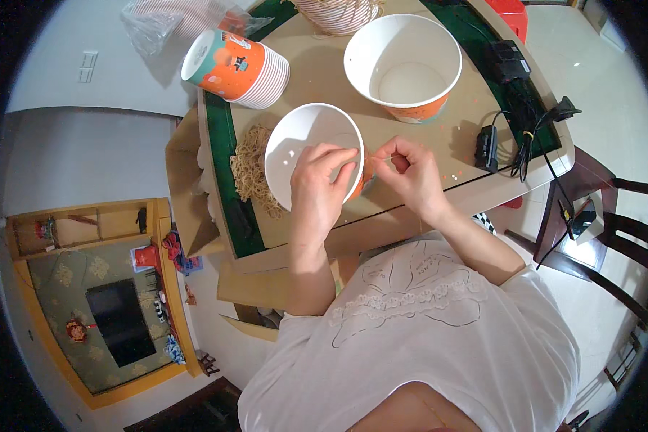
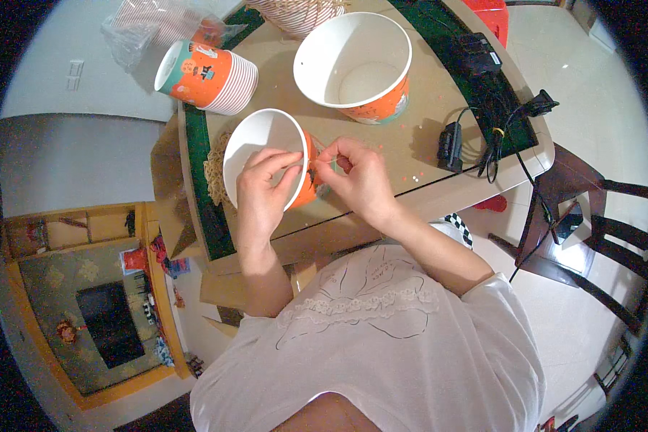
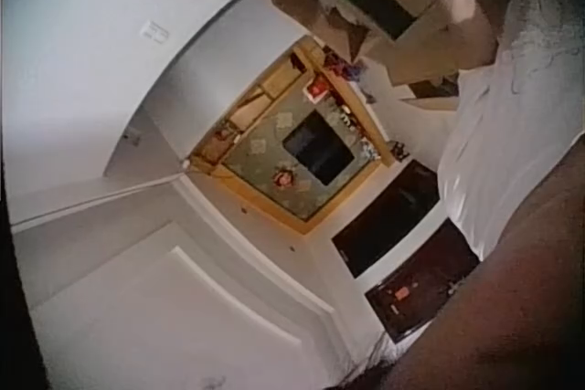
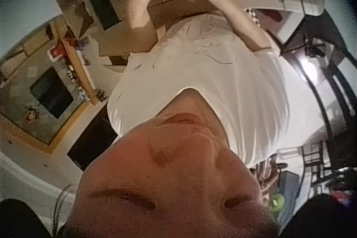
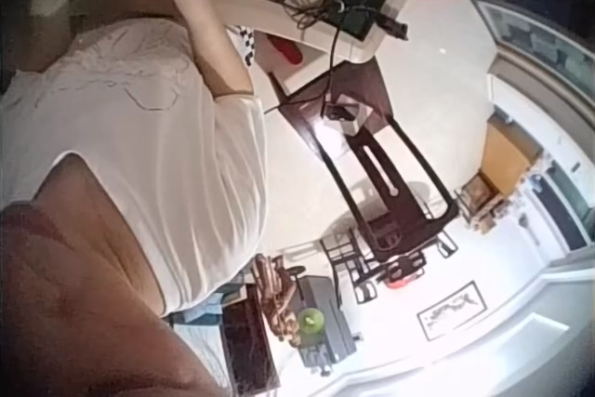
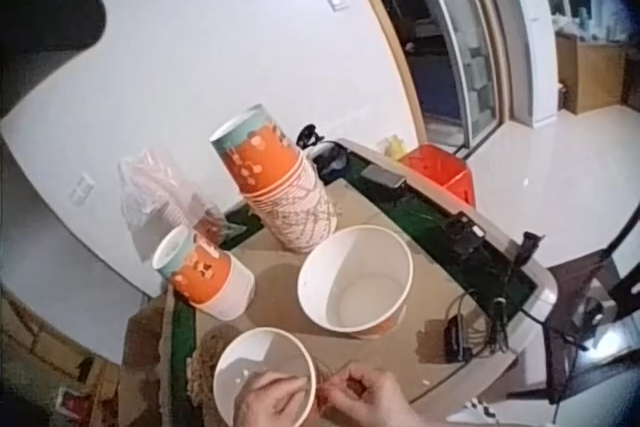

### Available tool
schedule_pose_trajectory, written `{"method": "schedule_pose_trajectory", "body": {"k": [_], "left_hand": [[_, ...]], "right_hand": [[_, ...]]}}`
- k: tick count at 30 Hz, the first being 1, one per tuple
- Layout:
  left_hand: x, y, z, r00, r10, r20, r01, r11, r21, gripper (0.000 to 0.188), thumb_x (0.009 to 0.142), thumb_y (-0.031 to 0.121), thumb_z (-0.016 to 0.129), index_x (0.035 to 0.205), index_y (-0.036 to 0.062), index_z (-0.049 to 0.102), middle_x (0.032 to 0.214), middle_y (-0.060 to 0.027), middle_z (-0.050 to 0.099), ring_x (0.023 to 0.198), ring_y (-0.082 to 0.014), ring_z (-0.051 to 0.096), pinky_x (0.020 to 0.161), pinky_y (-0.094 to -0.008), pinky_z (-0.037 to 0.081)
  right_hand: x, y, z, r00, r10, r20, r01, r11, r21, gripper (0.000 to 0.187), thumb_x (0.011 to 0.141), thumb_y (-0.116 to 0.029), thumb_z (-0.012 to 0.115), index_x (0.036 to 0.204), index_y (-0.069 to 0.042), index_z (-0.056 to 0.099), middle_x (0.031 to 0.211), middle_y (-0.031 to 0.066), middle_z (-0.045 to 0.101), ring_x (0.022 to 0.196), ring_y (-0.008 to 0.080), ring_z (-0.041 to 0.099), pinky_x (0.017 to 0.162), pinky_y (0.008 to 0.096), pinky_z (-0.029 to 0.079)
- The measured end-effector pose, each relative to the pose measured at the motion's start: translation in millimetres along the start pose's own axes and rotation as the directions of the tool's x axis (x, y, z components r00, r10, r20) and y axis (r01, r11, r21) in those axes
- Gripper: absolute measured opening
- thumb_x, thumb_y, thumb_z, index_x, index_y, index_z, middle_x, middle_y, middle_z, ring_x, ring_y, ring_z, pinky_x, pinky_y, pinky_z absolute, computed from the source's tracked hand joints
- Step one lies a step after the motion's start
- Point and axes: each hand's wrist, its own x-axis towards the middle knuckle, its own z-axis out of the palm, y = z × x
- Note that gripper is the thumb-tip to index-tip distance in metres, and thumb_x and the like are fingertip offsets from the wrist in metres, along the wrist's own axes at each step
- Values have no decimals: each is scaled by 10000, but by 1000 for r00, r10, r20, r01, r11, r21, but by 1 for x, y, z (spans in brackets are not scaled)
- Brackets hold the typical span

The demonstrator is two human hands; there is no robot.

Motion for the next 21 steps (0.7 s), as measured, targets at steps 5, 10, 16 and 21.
{"method": "schedule_pose_trajectory", "body": {"k": [5, 10, 16, 21], "left_hand": [[2, 6, 3, 1000, 6, 20, -6, 1000, 0, 154, 742, 27, 655, 892, 58, 673, 864, -66, 615, 842, -258, 567, 739, -355, 463], [3, 2, 3, 999, 27, 28, -27, 1000, -14, 87, 759, 20, 633, 845, 35, 639, 815, -73, 613, 765, -276, 574, 695, -359, 465], [3, -3, -3, 920, -283, 273, 388, 769, -509, 90, 931, 108, 498, 942, 22, 474, 719, -69, 604, 665, -99, 593, 525, -239, 441], [22, -17, -3, 806, -196, 559, 582, 434, -687, 121, 941, 163, 471, 976, 48, 485, 770, -89, 623, 716, -129, 611, 569, -249, 475]], "right_hand": [[0, 6, -1, 1000, 25, 15, -26, 999, 47, 88, 759, -70, 678, 780, -15, 614, 675, 23, 549, 564, 70, 431, 499, 231, 363], [0, -2, -2, 994, 52, 94, -53, 999, 7, 87, 781, -77, 674, 817, -17, 621, 662, 15, 541, 562, 65, 421, 502, 233, 368], [-18, -42, -18, 976, 33, 214, -46, 997, 57, 102, 835, 11, 569, 929, -27, 570, 819, 22, 566, 738, 70, 550, 639, 227, 481], [-21, -78, -1, 732, -309, 607, 600, 714, -360, 137, 781, -13, 586, 906, -34, 535, 825, 115, 570, 739, 280, 597, 610, 346, 501]]}}
